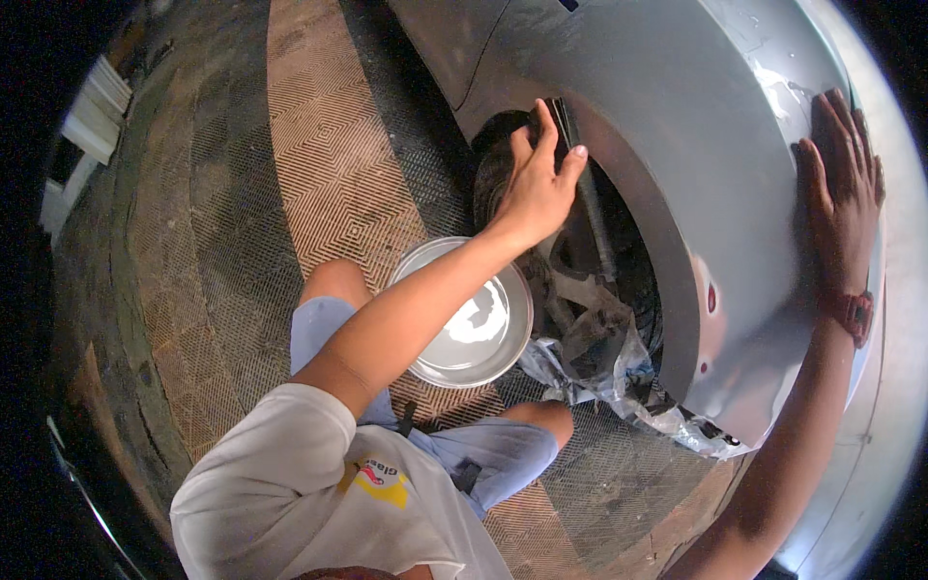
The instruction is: The person kneels beside a white car and uses a sanding block to sand the front wheel arch area. They repeatedly dip the sanding block into a bucket of water and continue sanding the curved panel around the tire.
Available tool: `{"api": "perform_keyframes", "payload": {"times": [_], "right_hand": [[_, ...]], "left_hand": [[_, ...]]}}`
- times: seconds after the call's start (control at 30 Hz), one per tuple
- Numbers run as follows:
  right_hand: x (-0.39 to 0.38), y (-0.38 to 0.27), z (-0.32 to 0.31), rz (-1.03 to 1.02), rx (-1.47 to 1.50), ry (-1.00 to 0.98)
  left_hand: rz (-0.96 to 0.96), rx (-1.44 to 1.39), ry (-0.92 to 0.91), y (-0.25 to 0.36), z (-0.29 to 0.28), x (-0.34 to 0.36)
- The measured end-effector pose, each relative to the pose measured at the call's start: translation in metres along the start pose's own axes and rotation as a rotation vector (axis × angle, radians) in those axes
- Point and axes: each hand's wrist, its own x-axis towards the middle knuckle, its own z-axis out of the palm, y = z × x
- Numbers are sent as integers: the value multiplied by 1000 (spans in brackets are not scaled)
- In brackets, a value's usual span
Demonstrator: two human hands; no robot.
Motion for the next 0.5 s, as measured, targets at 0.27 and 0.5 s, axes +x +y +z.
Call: {"api": "perform_keyframes", "payload": {"times": [0.27,0.5], "right_hand": [[8,-7,-3,37,5,-23],[0,-2,-1,-8,-27,-42]], "left_hand": [[-259,-106,77,-50,-8,60],[-385,-127,-8,-63,-24,61]]}}
